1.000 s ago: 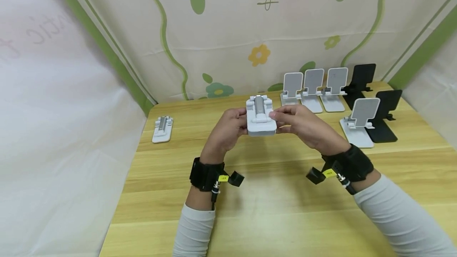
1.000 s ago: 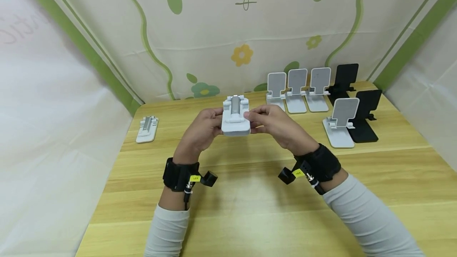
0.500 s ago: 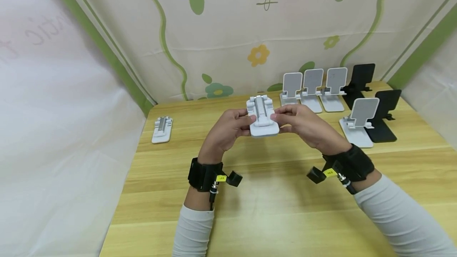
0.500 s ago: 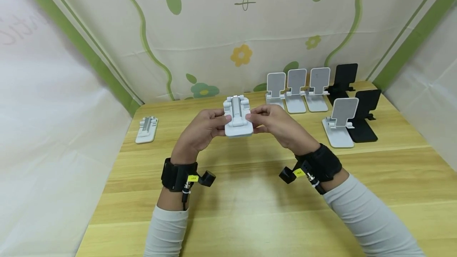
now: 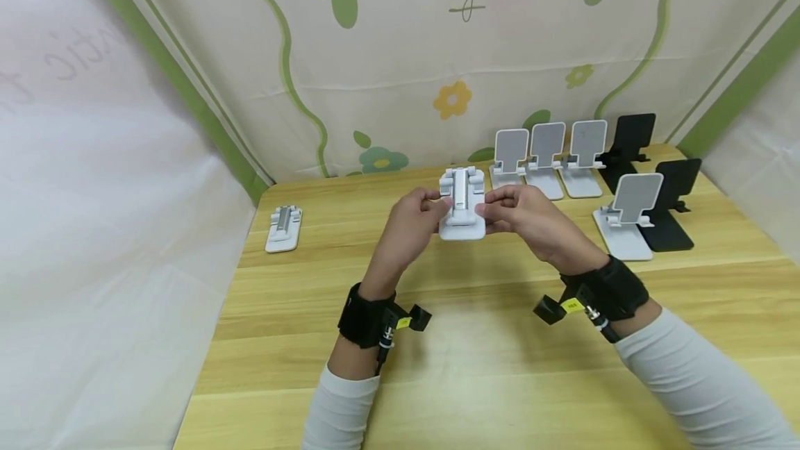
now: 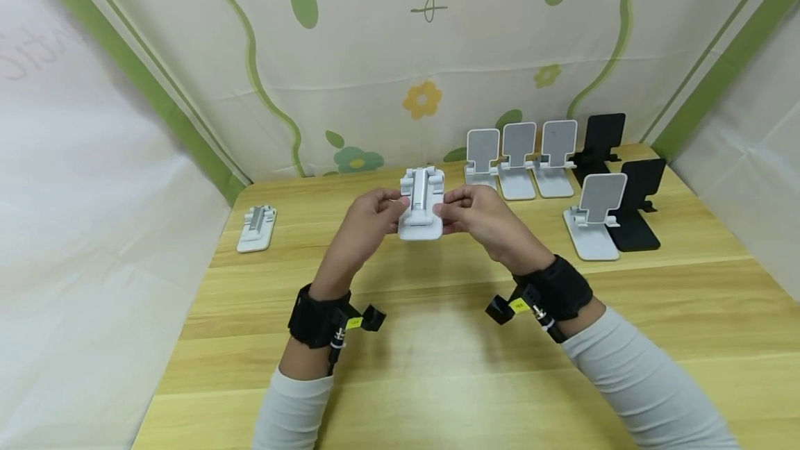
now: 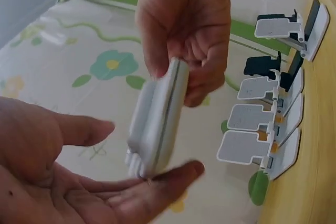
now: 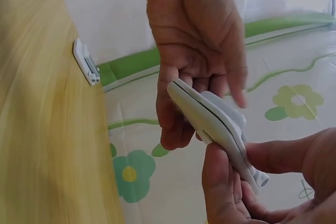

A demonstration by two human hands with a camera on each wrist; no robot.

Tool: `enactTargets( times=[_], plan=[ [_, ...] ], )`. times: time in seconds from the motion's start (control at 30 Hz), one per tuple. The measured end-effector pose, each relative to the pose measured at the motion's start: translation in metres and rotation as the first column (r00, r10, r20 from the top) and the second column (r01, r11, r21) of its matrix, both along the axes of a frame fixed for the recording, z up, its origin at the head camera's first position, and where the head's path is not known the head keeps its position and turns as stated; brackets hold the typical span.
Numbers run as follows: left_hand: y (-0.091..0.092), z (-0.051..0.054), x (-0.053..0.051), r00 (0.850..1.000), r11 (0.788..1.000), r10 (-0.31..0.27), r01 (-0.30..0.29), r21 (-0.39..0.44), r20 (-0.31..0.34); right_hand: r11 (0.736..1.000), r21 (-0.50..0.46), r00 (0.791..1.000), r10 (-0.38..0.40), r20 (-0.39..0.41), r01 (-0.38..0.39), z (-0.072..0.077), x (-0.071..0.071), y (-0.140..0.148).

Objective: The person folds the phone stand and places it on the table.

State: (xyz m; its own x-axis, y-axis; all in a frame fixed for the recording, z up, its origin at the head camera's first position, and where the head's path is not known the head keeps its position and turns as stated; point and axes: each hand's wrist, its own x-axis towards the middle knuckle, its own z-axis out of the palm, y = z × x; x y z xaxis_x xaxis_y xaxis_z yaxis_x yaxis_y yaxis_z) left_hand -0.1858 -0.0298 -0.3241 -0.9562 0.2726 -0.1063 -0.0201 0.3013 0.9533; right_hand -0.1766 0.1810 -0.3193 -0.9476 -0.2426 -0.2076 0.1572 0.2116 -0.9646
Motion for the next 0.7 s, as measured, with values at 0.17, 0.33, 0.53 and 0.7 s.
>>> enactTargets(
  times=[0.17, 0.33, 0.53, 0.7],
  plan=[
    [0.010, 0.000, 0.013, 0.982, 0.969, -0.051, 0.005, -0.248, -0.182, 0.999, -0.038, 1.000, 0.002, 0.008, -0.002, -0.005, 0.000, -0.002],
    [0.019, -0.005, 0.019, 0.952, 0.942, -0.024, -0.081, -0.327, -0.304, 0.999, -0.044, 1.000, 0.001, 0.004, 0.000, -0.006, 0.001, -0.006],
    [0.021, -0.010, 0.019, 0.938, 0.904, 0.051, -0.188, -0.384, -0.342, 0.999, -0.035, 1.000, 0.008, -0.002, -0.008, -0.008, 0.001, -0.009],
    [0.015, -0.012, 0.007, 0.937, 0.878, 0.084, -0.230, -0.419, -0.339, 1.000, -0.002, 0.999, 0.022, -0.032, -0.022, -0.009, -0.001, -0.007]
  ],
)
